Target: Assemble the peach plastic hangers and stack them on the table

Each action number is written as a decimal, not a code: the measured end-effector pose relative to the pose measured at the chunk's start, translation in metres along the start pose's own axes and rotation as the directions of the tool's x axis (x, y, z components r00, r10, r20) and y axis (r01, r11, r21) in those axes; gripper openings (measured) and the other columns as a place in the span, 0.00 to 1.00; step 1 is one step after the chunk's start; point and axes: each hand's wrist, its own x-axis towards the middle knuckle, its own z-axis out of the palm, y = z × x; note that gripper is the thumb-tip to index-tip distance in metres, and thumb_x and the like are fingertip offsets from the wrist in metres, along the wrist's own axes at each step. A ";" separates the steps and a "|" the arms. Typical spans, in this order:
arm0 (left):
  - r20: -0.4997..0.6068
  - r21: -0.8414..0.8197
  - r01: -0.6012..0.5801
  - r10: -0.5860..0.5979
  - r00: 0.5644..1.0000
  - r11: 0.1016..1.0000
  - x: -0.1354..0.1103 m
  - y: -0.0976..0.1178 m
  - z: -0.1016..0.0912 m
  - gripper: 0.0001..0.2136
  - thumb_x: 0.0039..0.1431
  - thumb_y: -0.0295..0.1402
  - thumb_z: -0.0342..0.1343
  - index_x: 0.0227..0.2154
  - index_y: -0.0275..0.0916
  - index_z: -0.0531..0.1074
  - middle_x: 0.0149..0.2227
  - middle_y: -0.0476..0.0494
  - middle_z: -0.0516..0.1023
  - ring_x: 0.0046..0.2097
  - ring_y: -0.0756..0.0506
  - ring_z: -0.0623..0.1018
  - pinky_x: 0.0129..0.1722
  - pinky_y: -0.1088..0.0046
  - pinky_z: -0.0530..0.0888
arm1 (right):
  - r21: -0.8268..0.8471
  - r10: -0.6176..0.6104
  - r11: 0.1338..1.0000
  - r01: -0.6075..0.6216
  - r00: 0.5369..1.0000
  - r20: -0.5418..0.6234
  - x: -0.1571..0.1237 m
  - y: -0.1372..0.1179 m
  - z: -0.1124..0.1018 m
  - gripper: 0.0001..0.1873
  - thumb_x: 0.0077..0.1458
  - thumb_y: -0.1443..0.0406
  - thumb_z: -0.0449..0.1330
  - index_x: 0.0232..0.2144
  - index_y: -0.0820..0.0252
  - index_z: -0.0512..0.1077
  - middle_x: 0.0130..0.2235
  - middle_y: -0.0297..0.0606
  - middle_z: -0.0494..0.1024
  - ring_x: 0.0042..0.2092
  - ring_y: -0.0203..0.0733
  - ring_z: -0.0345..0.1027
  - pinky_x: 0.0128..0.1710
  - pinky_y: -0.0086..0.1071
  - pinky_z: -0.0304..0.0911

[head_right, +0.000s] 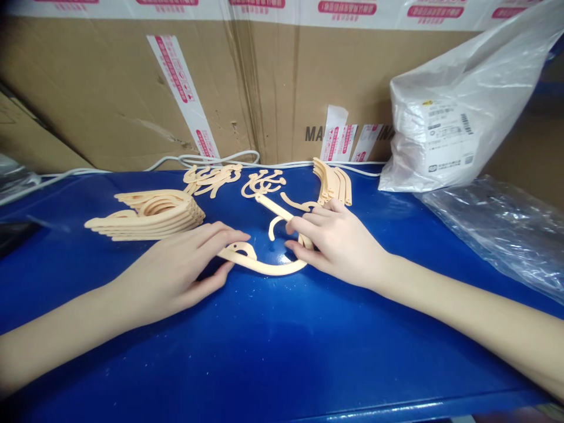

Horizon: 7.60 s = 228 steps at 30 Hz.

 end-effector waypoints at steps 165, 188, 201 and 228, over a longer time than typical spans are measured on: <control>0.033 -0.405 0.126 -0.123 0.992 0.906 0.009 0.004 0.003 0.07 0.68 0.35 0.45 0.34 0.41 0.63 0.54 0.42 0.67 0.62 0.43 0.62 0.58 0.63 0.65 | -0.234 -0.089 0.970 0.066 0.992 -0.087 0.003 -0.012 -0.012 0.16 0.68 0.63 0.43 0.38 0.65 0.68 0.36 0.44 0.75 0.32 0.40 0.70 0.24 0.30 0.60; 0.038 -0.440 0.119 -0.114 0.993 0.890 0.006 0.005 0.002 0.09 0.69 0.37 0.44 0.32 0.41 0.58 0.57 0.45 0.65 0.61 0.44 0.62 0.55 0.64 0.64 | -0.068 -0.054 0.996 0.056 0.998 0.026 0.001 -0.009 -0.012 0.08 0.64 0.66 0.46 0.40 0.62 0.64 0.36 0.40 0.78 0.33 0.41 0.75 0.27 0.31 0.64; 0.040 -0.443 0.129 -0.125 0.991 0.887 0.008 0.004 0.004 0.09 0.70 0.37 0.42 0.32 0.41 0.57 0.49 0.44 0.67 0.59 0.41 0.63 0.56 0.59 0.63 | 0.136 0.068 0.987 -0.084 0.990 0.122 -0.001 -0.009 -0.011 0.15 0.69 0.60 0.44 0.45 0.59 0.68 0.40 0.37 0.79 0.36 0.39 0.75 0.31 0.31 0.62; -0.001 -0.461 0.093 -0.105 0.994 0.882 0.005 0.006 0.006 0.07 0.70 0.35 0.43 0.34 0.42 0.57 0.48 0.43 0.65 0.62 0.42 0.61 0.54 0.63 0.66 | 0.383 0.308 0.822 -0.421 0.895 0.323 0.005 -0.024 -0.016 0.17 0.65 0.52 0.48 0.29 0.56 0.62 0.24 0.28 0.67 0.26 0.35 0.61 0.27 0.29 0.53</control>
